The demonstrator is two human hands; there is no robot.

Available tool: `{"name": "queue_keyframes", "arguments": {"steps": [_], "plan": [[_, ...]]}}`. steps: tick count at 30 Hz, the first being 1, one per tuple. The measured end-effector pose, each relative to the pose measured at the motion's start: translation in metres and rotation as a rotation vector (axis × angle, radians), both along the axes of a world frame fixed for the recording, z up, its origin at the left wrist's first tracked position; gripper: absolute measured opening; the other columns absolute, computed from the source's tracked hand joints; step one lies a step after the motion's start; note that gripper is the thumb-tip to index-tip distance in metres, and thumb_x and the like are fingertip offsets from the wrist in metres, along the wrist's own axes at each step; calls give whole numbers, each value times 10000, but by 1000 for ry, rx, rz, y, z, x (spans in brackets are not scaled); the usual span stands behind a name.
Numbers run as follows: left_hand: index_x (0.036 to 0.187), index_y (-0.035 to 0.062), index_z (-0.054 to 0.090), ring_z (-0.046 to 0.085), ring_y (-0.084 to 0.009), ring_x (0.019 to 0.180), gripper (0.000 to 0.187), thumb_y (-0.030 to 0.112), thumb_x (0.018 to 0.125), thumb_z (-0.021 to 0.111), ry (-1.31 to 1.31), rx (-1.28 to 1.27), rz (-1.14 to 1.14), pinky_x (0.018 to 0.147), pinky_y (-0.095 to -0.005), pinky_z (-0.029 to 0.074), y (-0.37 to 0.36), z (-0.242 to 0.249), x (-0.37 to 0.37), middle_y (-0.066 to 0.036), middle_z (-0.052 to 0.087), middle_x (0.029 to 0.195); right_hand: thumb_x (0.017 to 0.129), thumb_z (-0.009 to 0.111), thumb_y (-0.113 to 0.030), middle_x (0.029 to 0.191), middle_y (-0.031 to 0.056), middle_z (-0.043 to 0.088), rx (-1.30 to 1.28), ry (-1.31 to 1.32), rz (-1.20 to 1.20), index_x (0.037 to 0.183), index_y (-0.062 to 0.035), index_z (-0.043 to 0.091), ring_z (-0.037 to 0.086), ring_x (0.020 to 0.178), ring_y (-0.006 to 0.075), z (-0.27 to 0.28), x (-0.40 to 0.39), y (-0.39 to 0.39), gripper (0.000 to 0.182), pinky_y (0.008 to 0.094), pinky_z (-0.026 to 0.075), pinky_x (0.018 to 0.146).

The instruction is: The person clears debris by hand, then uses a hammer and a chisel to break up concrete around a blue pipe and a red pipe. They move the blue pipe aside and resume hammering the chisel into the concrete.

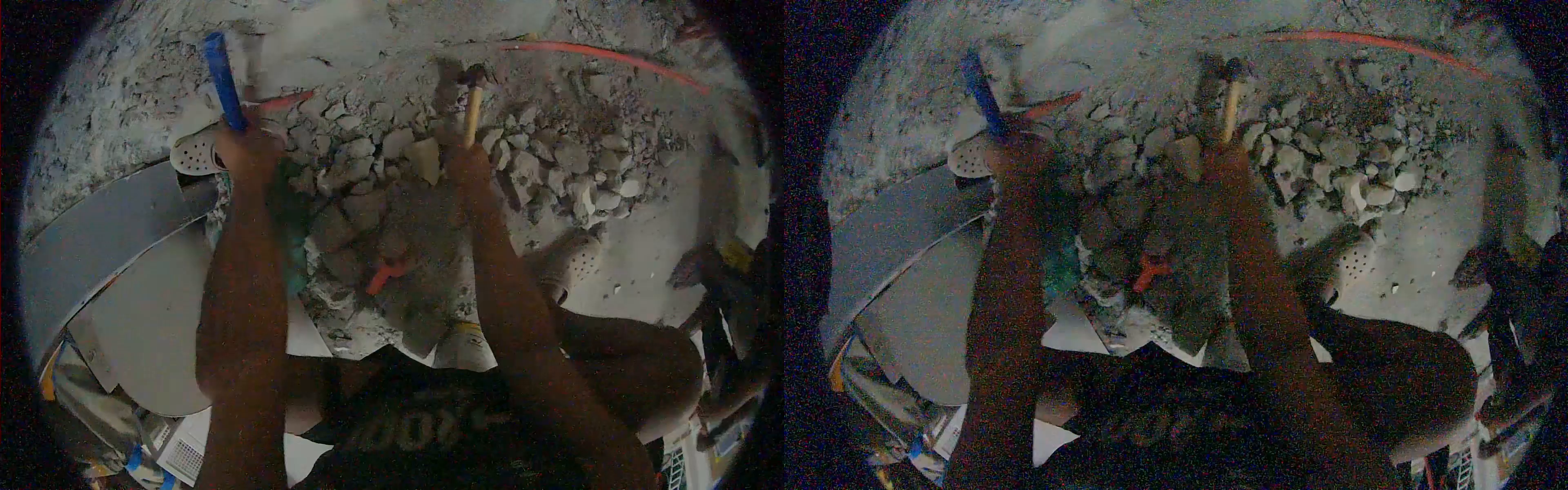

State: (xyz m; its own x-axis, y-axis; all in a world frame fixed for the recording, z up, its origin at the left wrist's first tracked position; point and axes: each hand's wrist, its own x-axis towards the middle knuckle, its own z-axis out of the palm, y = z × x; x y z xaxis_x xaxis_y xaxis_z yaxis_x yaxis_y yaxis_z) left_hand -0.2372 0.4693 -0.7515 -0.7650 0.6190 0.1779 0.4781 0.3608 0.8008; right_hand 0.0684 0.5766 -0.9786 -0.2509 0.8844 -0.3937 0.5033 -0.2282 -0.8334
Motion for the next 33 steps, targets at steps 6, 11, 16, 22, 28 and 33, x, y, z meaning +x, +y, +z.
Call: {"name": "queue_keyframes", "arguments": {"steps": [6,11,16,22,28,33], "plan": [[936,64,705,652,-180,643,347,403,860,729,-412,-135,38,575,-340,513,18,50,7,-70,671,727,912,655,-439,661,164,639,-65,-36,-13,838,32,663,666,616,307,47,2,0,477,419,536,571],[934,82,742,713,-216,716,489,558,862,661,336,-640,369,619,-373,535,21,1,-16,-116,718,751,911,653,-422,651,155,636,21,-72,-23,804,17,652,655,591,287,41,7,2,452,402,529,549],[940,49,728,708,-290,730,481,518,873,645,456,-553,437,657,-416,546,-9,-36,-19,-146,719,781,932,633,-360,639,104,598,-387,358,-162,802,-3,581,577,502,210,10,21,20,383,382,490,482],[957,21,715,702,-365,743,462,469,891,623,451,-381,454,690,-456,558,-28,-69,9,-178,719,813,949,629,-331,660,115,612,-194,133,18,877,-3,567,590,510,218,-13,20,32,341,385,496,467],[943,32,706,702,-285,692,404,428,896,636,473,-211,277,661,-440,551,-35,-71,-12,-126,712,757,931,639,-344,669,114,619,-243,138,-14,899,19,590,641,576,236,-44,8,20,367,395,513,493],[918,42,665,613,-229,570,290,322,860,712,236,-252,190,575,-420,515,-26,-50,-24,-63,645,690,915,638,-366,653,114,617,-55,-27,27,904,55,627,650,578,249,55,8,7,422,403,520,520]]}}
